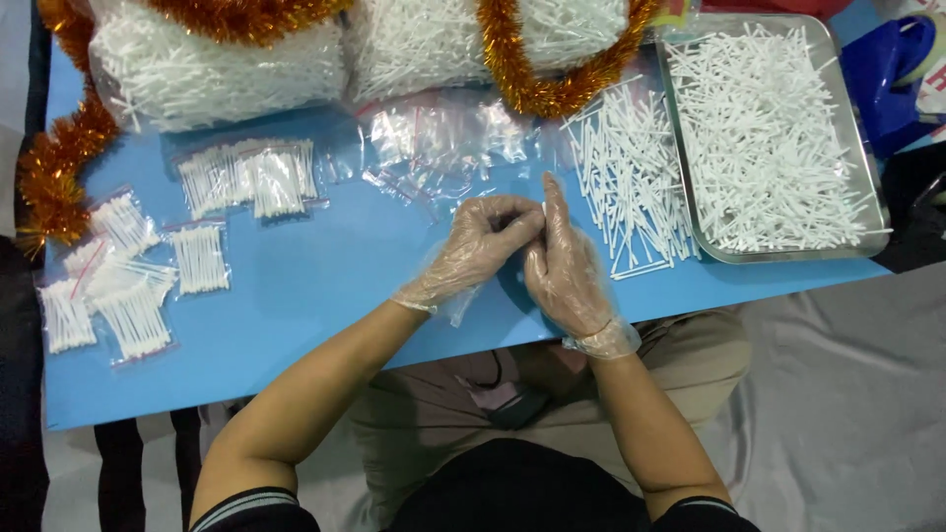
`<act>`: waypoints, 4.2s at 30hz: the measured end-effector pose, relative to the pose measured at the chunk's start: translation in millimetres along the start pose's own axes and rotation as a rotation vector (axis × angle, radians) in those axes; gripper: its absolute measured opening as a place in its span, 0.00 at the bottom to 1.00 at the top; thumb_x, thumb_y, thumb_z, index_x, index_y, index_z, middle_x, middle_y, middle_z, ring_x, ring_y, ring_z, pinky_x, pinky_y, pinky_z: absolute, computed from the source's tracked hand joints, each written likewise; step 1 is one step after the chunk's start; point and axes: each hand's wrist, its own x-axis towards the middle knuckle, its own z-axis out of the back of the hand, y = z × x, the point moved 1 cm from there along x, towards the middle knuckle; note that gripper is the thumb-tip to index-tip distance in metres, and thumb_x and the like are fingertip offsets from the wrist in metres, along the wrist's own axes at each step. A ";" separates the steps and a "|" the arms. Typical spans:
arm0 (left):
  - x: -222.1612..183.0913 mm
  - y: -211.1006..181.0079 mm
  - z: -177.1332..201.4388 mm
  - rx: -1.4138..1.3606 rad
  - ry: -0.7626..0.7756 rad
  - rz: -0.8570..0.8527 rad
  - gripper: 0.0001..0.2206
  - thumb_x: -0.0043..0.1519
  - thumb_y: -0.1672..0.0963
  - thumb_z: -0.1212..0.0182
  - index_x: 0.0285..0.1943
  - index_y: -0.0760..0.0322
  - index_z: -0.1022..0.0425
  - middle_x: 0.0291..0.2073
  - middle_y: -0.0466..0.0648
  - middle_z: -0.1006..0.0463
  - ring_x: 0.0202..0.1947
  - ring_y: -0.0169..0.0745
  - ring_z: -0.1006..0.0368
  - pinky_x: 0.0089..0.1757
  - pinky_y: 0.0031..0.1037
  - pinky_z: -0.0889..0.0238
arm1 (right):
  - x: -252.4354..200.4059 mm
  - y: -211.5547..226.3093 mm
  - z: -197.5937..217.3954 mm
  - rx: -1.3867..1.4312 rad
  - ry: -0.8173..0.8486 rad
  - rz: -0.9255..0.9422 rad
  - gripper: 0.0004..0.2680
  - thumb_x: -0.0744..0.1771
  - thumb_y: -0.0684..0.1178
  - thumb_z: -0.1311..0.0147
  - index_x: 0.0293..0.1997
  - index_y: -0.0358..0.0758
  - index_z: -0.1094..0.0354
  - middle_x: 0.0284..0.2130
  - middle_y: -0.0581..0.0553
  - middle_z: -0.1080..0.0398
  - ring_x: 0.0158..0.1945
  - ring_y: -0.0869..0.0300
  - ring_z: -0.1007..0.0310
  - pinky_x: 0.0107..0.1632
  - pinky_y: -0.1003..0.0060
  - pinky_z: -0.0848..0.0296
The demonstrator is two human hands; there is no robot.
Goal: The person, wearing gloves, gathers cotton swabs from a tray and table and places them into small plastic bags.
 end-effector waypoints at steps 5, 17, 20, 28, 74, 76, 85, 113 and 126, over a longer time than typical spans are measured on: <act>8.7 -23.7 -12.4 -0.028 0.000 0.109 0.13 0.59 0.49 0.32 0.42 0.60 0.15 0.32 0.49 0.17 0.38 0.36 0.21 0.39 0.25 0.26 | 4.1 16.0 17.7 -0.058 -0.010 -0.018 0.24 0.68 0.38 0.63 0.75 0.25 0.59 0.47 0.22 0.26 0.50 0.33 0.24 0.46 0.41 0.22; 30.0 -17.9 9.4 -0.123 -0.089 -0.078 0.09 0.65 0.52 0.35 0.42 0.61 0.19 0.32 0.48 0.18 0.38 0.33 0.24 0.41 0.25 0.28 | 39.4 -68.8 36.2 -0.531 -0.215 -0.050 0.09 0.65 0.49 0.37 0.48 0.39 0.22 0.34 0.45 0.29 0.39 0.50 0.23 0.39 0.61 0.25; 29.3 -10.5 16.5 -0.149 -0.100 -0.127 0.09 0.66 0.52 0.36 0.42 0.61 0.20 0.32 0.49 0.18 0.39 0.33 0.25 0.42 0.24 0.29 | 47.9 -85.8 25.9 -0.656 -0.123 -0.096 0.11 0.64 0.56 0.32 0.42 0.42 0.21 0.33 0.42 0.29 0.38 0.46 0.23 0.40 0.56 0.26; 26.6 -12.3 18.7 -0.194 -0.148 -0.236 0.08 0.66 0.54 0.36 0.39 0.62 0.20 0.29 0.47 0.20 0.36 0.28 0.27 0.39 0.23 0.29 | 52.8 -83.7 8.1 -0.967 -0.236 -0.079 0.08 0.63 0.53 0.36 0.31 0.41 0.27 0.29 0.43 0.33 0.34 0.50 0.26 0.33 0.56 0.26; 26.4 -6.7 26.2 -0.081 -0.088 -0.091 0.08 0.62 0.54 0.35 0.39 0.61 0.16 0.29 0.49 0.17 0.35 0.35 0.22 0.37 0.26 0.28 | 33.9 8.9 10.8 0.316 -0.025 -0.426 0.08 0.72 0.47 0.45 0.35 0.38 0.26 0.24 0.42 0.26 0.34 0.62 0.28 0.38 0.66 0.28; 23.4 -11.3 27.2 -0.079 -0.079 -0.085 0.08 0.62 0.53 0.35 0.39 0.61 0.16 0.29 0.49 0.17 0.36 0.35 0.22 0.37 0.26 0.28 | 32.8 9.5 10.1 0.308 -0.015 -0.424 0.08 0.71 0.47 0.44 0.35 0.38 0.25 0.24 0.43 0.27 0.33 0.63 0.29 0.37 0.67 0.29; 21.4 -30.4 44.1 0.060 0.018 -0.095 0.09 0.60 0.53 0.39 0.36 0.63 0.17 0.28 0.50 0.18 0.33 0.41 0.21 0.37 0.31 0.27 | 32.8 12.9 7.1 0.150 0.068 -0.458 0.08 0.71 0.46 0.46 0.34 0.37 0.26 0.22 0.40 0.28 0.30 0.58 0.29 0.33 0.66 0.31; 35.6 -33.6 79.3 0.543 -0.387 -0.730 0.04 0.58 0.61 0.38 0.30 0.67 0.25 0.21 0.44 0.29 0.20 0.35 0.38 0.27 0.27 0.40 | 23.6 54.2 -24.9 -0.052 0.039 -0.312 0.07 0.64 0.42 0.42 0.40 0.30 0.22 0.26 0.42 0.22 0.23 0.60 0.28 0.31 0.67 0.27; 33.6 -35.4 78.3 0.526 -0.381 -0.761 0.05 0.58 0.62 0.38 0.29 0.67 0.27 0.20 0.44 0.31 0.19 0.34 0.40 0.26 0.27 0.42 | 13.4 38.5 -18.2 0.051 -0.023 -0.314 0.07 0.65 0.41 0.43 0.42 0.27 0.23 0.27 0.43 0.24 0.26 0.61 0.31 0.34 0.68 0.28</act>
